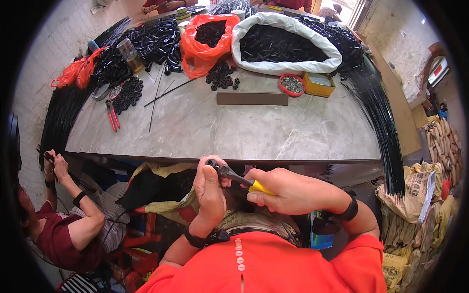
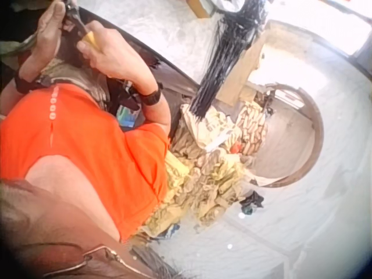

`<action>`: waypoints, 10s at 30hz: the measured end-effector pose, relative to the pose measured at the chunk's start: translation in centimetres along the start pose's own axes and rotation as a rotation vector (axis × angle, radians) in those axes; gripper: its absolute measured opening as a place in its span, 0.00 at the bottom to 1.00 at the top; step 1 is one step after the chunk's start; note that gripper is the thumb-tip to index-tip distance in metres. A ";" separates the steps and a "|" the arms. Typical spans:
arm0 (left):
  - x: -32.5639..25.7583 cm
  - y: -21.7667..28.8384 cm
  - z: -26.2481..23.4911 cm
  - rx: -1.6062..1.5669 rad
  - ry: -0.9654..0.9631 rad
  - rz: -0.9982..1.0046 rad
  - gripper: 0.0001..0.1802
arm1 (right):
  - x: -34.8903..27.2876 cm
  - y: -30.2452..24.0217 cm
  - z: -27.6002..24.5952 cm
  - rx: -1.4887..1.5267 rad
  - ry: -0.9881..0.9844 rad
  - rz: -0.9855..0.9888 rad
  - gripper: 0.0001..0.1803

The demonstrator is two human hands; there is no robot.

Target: Assembling umbrella rib structures by attaching plastic components with pliers.

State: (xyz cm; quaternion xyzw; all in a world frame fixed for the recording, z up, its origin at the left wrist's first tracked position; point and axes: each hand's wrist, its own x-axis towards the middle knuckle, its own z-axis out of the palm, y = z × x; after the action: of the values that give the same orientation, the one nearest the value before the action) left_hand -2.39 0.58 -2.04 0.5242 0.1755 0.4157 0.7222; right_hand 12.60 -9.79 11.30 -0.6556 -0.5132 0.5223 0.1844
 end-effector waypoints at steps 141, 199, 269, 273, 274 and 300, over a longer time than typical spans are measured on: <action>1.9 -1.4 0.3 -0.164 0.024 0.041 0.24 | 1.8 2.7 -1.5 0.107 0.051 -0.121 0.18; -0.3 0.9 0.4 0.409 -0.339 -0.592 0.15 | 3.1 25.7 -9.8 -0.478 1.835 -0.081 0.13; -1.4 -3.8 -1.9 -0.259 -0.727 -0.340 0.23 | -6.2 26.2 10.2 1.628 0.706 0.028 0.15; -1.9 -2.1 0.2 -0.037 -0.478 -0.524 0.17 | -8.4 23.9 8.0 1.601 0.945 -0.212 0.14; -2.1 -2.5 -0.4 -0.040 -0.472 -0.521 0.17 | -9.0 23.1 7.2 1.475 1.055 -0.245 0.14; -0.7 -7.4 4.2 0.080 -0.667 -0.627 0.19 | -10.6 9.6 -7.8 0.169 1.039 -0.315 0.19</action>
State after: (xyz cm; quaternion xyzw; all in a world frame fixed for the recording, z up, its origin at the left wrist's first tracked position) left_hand 3.14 -3.34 -7.20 0.5784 0.0995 -0.0213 0.8094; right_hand 24.85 -20.58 12.10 -0.7254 -0.4029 0.1352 0.5415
